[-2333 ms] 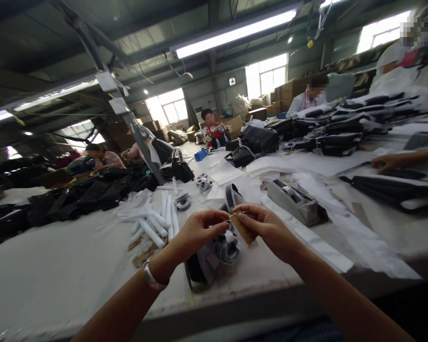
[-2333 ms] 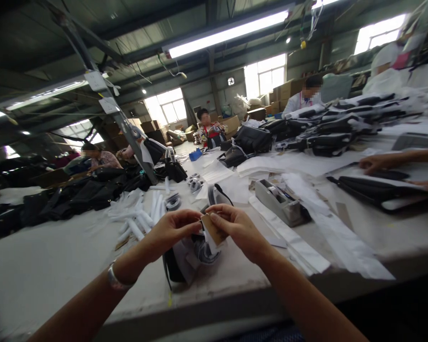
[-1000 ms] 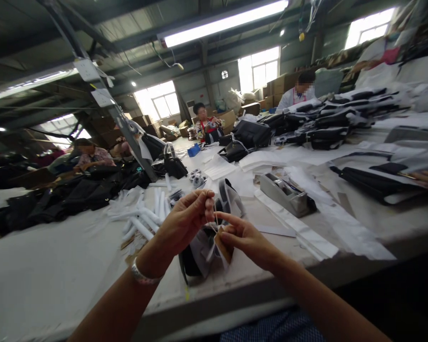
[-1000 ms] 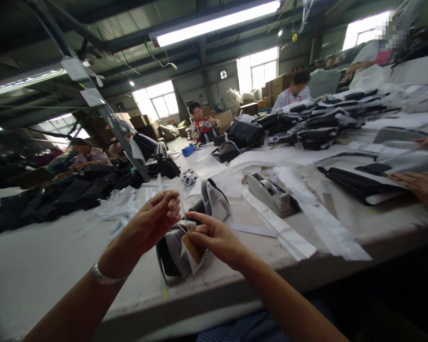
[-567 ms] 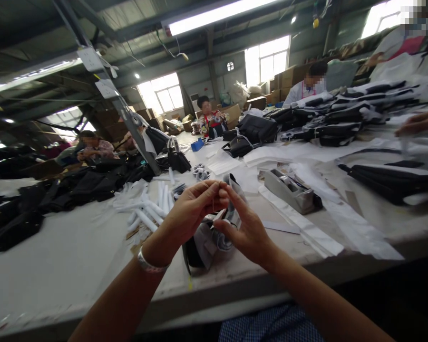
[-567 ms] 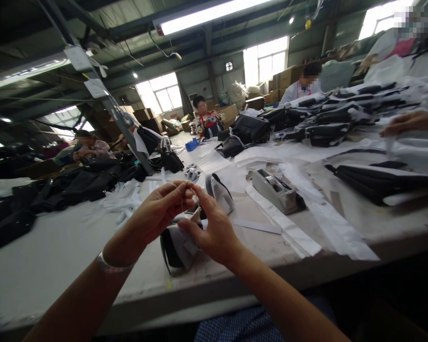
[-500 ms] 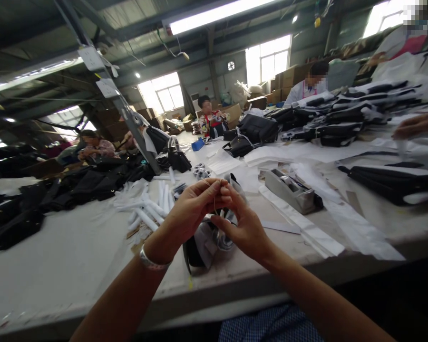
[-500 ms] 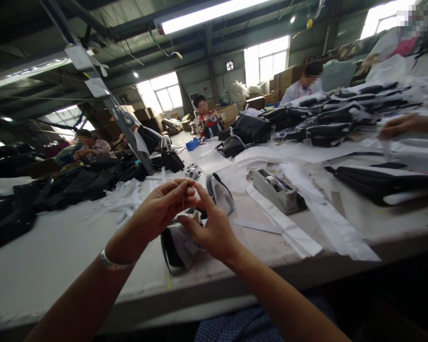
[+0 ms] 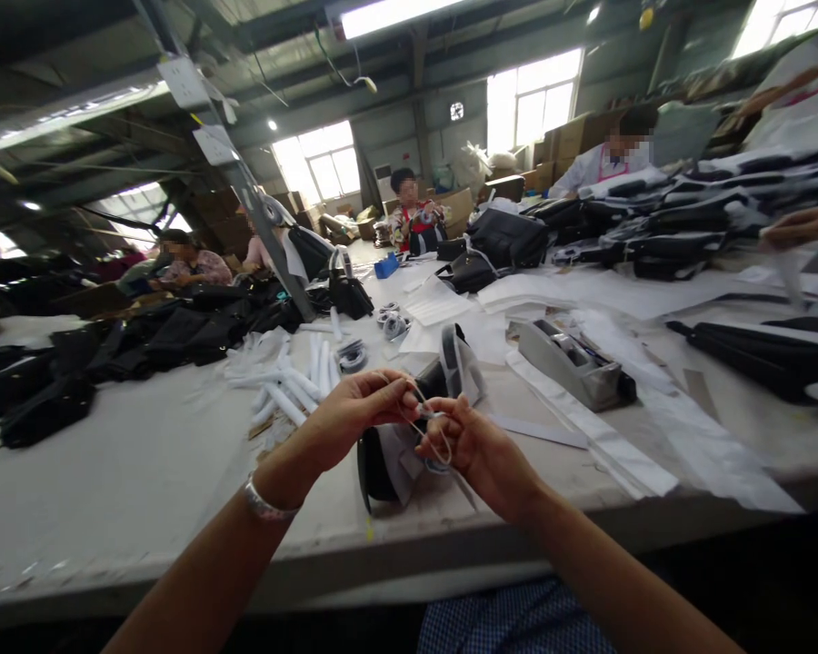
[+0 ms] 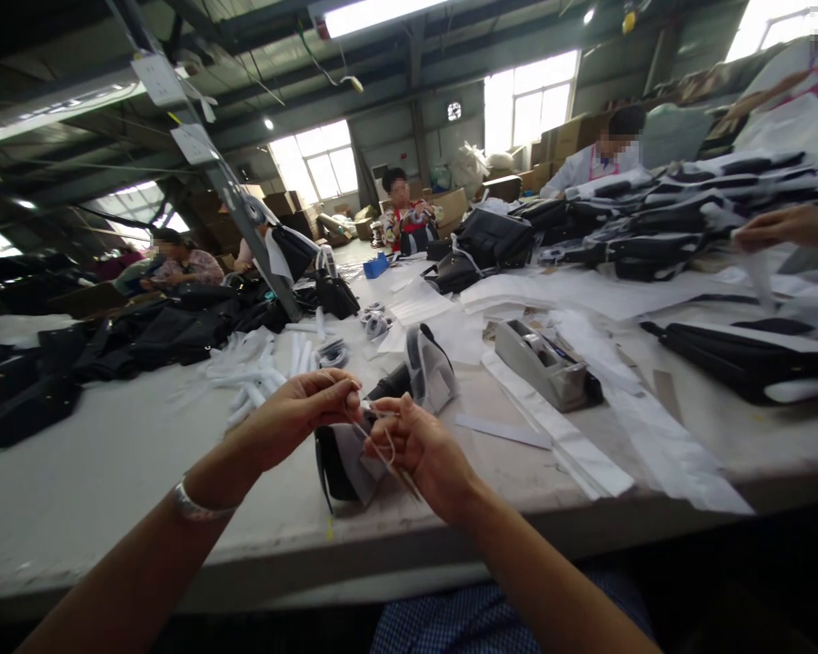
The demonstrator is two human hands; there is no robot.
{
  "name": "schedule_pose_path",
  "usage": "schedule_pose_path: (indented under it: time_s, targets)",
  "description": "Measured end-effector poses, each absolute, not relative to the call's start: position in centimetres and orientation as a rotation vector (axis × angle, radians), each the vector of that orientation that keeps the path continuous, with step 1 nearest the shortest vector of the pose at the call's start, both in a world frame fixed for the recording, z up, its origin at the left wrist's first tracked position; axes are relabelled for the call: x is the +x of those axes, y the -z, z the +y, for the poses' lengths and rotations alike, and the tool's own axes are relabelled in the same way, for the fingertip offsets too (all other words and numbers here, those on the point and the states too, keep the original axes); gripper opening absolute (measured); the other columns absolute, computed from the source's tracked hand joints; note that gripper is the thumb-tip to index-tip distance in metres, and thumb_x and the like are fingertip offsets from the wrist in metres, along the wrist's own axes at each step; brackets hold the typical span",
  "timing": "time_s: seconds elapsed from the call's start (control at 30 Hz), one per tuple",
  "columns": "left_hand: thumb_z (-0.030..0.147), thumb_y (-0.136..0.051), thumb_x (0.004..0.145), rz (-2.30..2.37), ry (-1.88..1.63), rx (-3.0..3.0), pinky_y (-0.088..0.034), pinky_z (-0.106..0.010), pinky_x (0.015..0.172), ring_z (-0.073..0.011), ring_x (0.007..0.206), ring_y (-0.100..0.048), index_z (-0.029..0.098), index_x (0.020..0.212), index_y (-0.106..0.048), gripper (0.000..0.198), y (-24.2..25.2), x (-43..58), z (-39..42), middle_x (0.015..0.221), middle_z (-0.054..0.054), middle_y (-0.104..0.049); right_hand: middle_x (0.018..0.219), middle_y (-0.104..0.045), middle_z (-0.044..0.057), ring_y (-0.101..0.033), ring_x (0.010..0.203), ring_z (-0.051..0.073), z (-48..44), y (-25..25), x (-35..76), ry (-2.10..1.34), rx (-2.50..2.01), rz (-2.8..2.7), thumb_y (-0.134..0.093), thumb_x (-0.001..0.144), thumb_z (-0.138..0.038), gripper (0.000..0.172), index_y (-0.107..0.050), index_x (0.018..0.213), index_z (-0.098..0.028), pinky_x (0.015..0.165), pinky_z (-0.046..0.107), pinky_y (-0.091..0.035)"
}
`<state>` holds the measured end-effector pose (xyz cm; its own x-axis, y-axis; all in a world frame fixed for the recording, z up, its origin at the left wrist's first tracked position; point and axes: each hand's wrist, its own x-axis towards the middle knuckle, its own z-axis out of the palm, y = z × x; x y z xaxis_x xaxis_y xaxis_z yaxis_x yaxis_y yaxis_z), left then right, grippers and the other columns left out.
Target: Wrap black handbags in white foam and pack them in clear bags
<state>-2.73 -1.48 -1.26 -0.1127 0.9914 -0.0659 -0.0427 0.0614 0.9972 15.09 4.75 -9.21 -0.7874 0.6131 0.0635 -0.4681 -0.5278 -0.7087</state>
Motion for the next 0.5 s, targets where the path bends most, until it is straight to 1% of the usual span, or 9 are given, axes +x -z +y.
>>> schedule_pose_path:
  time_s: [0.03, 0.07, 0.17, 0.2, 0.27, 0.33, 0.4, 0.47, 0.5]
  targets:
    - [0.038, -0.074, 0.084, 1.277, -1.265, 1.074, -0.058, -0.026, 0.078, -0.0127, 0.076, -0.069, 0.015, 0.095, -0.07, 0.025, 1.3, -2.6, -1.6, 0.084, -0.004, -0.073, 0.082, -0.063, 0.002, -0.064, 0.077, 0.015, 4.6, 9.2, 14.9, -2.336, -0.228, -0.993, -0.061, 0.09, -0.059, 0.045, -0.068, 0.111, -0.02, 0.082, 0.032, -0.053]
    - [0.038, -0.073, 0.085, 1.258, -1.269, 1.072, -0.058, -0.027, 0.078, -0.0128, 0.076, -0.069, 0.015, 0.095, -0.07, 0.025, 1.3, -2.5, -1.7, 0.085, -0.004, -0.073, 0.085, -0.063, 0.002, -0.063, 0.076, 0.014, 4.3, 9.2, 14.6, -2.358, -0.217, -1.029, -0.061, 0.09, -0.059, 0.045, -0.067, 0.115, -0.021, 0.08, 0.031, -0.053]
    - [0.037, -0.072, 0.086, 1.205, -1.293, 1.06, -0.058, -0.029, 0.079, -0.0132, 0.077, -0.069, 0.015, 0.095, -0.07, 0.024, 1.3, -2.2, -1.7, 0.086, -0.004, -0.072, 0.1, -0.063, 0.003, -0.062, 0.072, 0.011, 3.6, 9.4, 14.0, -2.29, -0.214, -1.226, -0.069, 0.087, -0.051, 0.043, -0.065, 0.121, -0.025, 0.066, 0.024, -0.049]
    - [0.037, -0.072, 0.086, 1.195, -1.304, 1.055, -0.059, -0.03, 0.08, -0.0132, 0.077, -0.07, 0.015, 0.095, -0.069, 0.023, 1.2, -2.2, -1.7, 0.087, -0.003, -0.072, 0.1, -0.063, 0.002, -0.06, 0.069, 0.009, 3.3, 9.6, 13.8, -2.247, -0.209, -1.281, -0.073, 0.085, -0.048, 0.043, -0.065, 0.122, -0.026, 0.061, 0.022, -0.047]
    - [0.037, -0.072, 0.086, 1.189, -1.322, 1.049, -0.058, -0.031, 0.081, -0.0137, 0.078, -0.07, 0.016, 0.095, -0.069, 0.023, 1.3, -2.4, -1.7, 0.088, -0.003, -0.072, 0.091, -0.063, 0.0, -0.055, 0.063, 0.007, 2.9, 9.9, 13.6, -2.158, -0.23, -1.299, -0.077, 0.083, -0.041, 0.044, -0.065, 0.122, -0.026, 0.054, 0.019, -0.041]
    - [0.037, -0.072, 0.086, 1.198, -1.328, 1.059, -0.058, -0.03, 0.081, -0.0141, 0.079, -0.071, 0.016, 0.095, -0.069, 0.023, 1.4, -2.7, -1.8, 0.088, -0.003, -0.072, 0.081, -0.062, -0.002, -0.048, 0.056, 0.005, 2.7, 10.3, 13.7, -2.089, -0.318, -1.223, -0.079, 0.081, -0.039, 0.039, -0.069, 0.116, -0.024, 0.048, 0.017, -0.035]
    - [0.039, -0.071, 0.087, 1.219, -1.305, 1.075, -0.057, -0.028, 0.08, -0.0139, 0.079, -0.071, 0.017, 0.096, -0.069, 0.024, 1.6, -3.1, -1.9, 0.087, -0.003, -0.072, 0.077, -0.062, -0.001, -0.042, 0.051, 0.003, 2.7, 10.7, 13.9, -2.039, -0.422, -1.153, -0.079, 0.081, -0.04, 0.03, -0.074, 0.103, -0.02, 0.045, 0.017, -0.029]
    - [0.04, -0.07, 0.087, 1.248, -1.255, 1.117, -0.057, -0.029, 0.08, -0.0142, 0.079, -0.07, 0.017, 0.096, -0.069, 0.025, 1.8, -3.5, -2.2, 0.086, -0.003, -0.072, 0.075, -0.064, 0.001, -0.039, 0.048, 0.002, 2.7, 11.0, 14.1, -2.019, -0.476, -1.162, -0.079, 0.08, -0.042, 0.028, -0.075, 0.091, -0.017, 0.043, 0.018, -0.026]
    - [0.041, -0.07, 0.087, 1.259, -1.222, 1.15, -0.057, -0.03, 0.08, -0.015, 0.079, -0.07, 0.017, 0.095, -0.069, 0.026, 1.8, -3.6, -2.3, 0.086, -0.004, -0.072, 0.073, -0.064, 0.001, -0.038, 0.046, 0.002, 2.8, 11.2, 14.3, -2.014, -0.482, -1.185, -0.079, 0.08, -0.043, 0.028, -0.075, 0.089, -0.017, 0.042, 0.018, -0.025]
